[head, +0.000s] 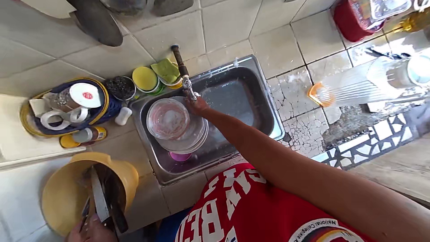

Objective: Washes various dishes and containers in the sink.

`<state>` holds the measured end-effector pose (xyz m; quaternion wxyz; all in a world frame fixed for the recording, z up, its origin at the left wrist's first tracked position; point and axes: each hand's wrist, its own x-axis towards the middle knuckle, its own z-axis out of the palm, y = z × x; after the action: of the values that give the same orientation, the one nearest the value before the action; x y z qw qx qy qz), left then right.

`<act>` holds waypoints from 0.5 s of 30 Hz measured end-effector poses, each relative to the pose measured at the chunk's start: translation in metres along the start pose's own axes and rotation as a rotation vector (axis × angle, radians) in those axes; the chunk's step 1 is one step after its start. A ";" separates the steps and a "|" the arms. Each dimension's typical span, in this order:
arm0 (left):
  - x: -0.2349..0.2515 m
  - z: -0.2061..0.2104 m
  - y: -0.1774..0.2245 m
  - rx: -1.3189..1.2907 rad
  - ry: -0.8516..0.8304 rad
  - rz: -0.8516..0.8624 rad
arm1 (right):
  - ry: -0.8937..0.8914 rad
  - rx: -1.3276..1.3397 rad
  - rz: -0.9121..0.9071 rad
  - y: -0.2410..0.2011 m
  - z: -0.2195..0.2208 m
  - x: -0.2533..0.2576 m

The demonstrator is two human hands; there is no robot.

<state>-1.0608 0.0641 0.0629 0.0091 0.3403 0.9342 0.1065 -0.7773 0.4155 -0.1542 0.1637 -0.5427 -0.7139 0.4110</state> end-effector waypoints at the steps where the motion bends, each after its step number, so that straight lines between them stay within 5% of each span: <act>1: -0.001 -0.001 0.015 -0.056 0.069 0.053 | -0.044 -0.008 0.042 -0.002 0.004 -0.002; 5: -0.011 0.008 0.100 -0.557 0.104 0.363 | -0.113 0.105 0.119 0.000 -0.002 -0.011; 8: -0.019 0.047 0.164 -0.823 -0.256 0.547 | -0.153 0.145 0.125 0.015 -0.034 -0.038; 12: -0.034 0.099 0.244 -0.667 -0.793 0.502 | -0.069 0.029 0.045 0.050 -0.111 -0.112; 15: -0.056 0.114 0.290 -0.447 -0.947 0.696 | 0.057 -0.048 0.018 0.062 -0.192 -0.189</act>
<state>-0.8239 0.2670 0.0081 0.4576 0.6245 0.6186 0.1336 -0.5392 0.3265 -0.0447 0.1672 -0.5643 -0.7139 0.3794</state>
